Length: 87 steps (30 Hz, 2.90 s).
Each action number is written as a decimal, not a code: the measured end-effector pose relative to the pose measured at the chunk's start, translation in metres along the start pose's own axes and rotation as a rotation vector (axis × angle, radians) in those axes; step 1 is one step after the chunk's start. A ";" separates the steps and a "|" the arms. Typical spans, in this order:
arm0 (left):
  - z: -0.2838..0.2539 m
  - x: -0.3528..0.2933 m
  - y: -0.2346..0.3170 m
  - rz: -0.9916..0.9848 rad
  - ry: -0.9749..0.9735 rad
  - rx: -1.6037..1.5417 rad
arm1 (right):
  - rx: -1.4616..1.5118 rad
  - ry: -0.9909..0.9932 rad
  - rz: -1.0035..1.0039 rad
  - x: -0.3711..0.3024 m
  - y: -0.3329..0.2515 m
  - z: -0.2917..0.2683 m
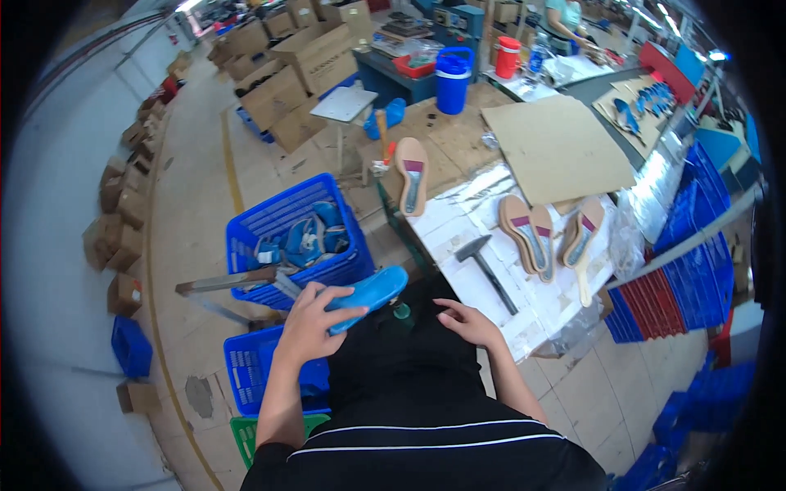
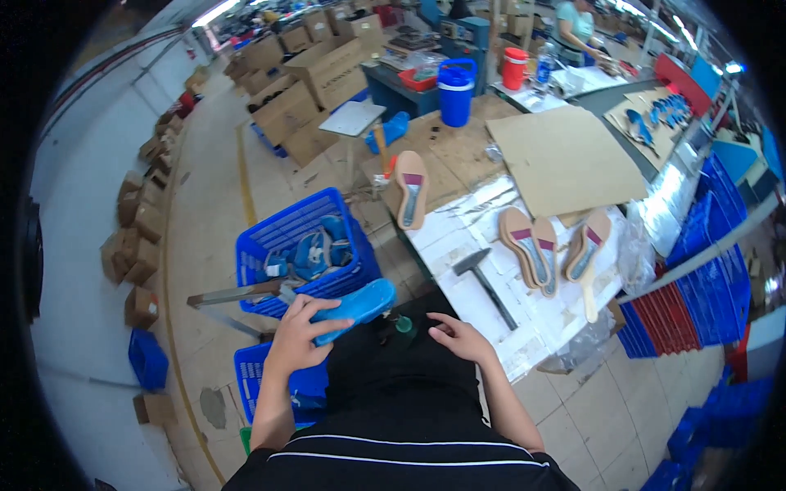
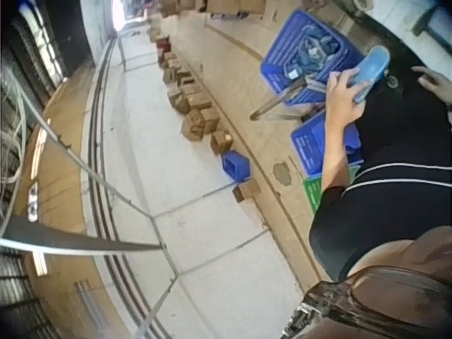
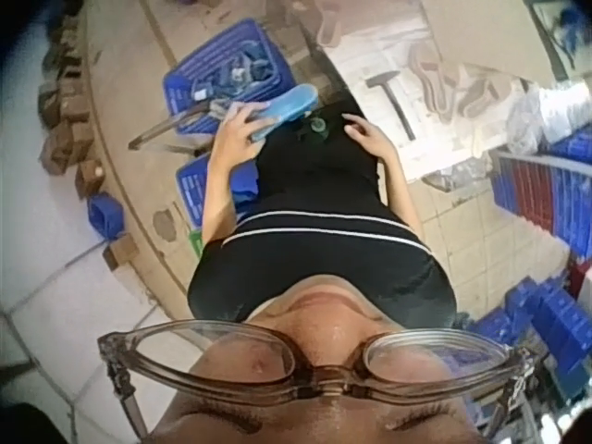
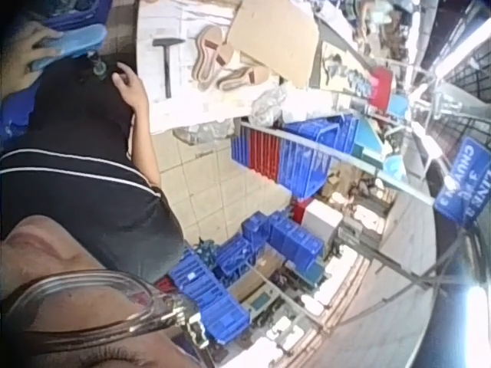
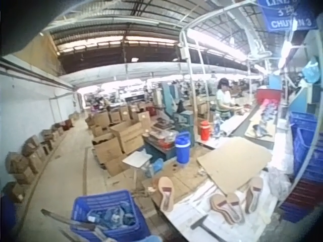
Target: Hammering the sole onto a shoe last and organizing assembled components into crates.
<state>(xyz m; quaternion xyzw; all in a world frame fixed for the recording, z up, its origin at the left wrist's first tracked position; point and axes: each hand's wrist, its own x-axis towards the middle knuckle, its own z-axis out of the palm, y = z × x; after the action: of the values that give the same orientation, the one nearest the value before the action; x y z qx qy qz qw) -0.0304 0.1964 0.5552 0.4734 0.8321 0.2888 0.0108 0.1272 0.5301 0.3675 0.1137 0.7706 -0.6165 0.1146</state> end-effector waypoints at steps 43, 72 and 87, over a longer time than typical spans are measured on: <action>0.074 -0.026 -0.077 -0.554 0.790 -1.151 | -0.653 1.320 0.228 0.000 0.088 -0.211; 0.078 -0.022 -0.083 -0.617 0.806 -1.060 | -0.684 1.365 0.220 0.008 0.102 -0.209; 0.083 -0.021 -0.088 -0.700 0.851 -0.924 | -0.768 1.574 0.262 0.014 0.080 -0.227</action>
<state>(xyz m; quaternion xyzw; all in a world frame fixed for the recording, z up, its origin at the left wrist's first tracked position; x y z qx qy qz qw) -0.0629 0.1849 0.4375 -0.0277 0.6600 0.7504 -0.0232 0.1307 0.7688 0.3374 0.5460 0.7607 -0.0400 -0.3488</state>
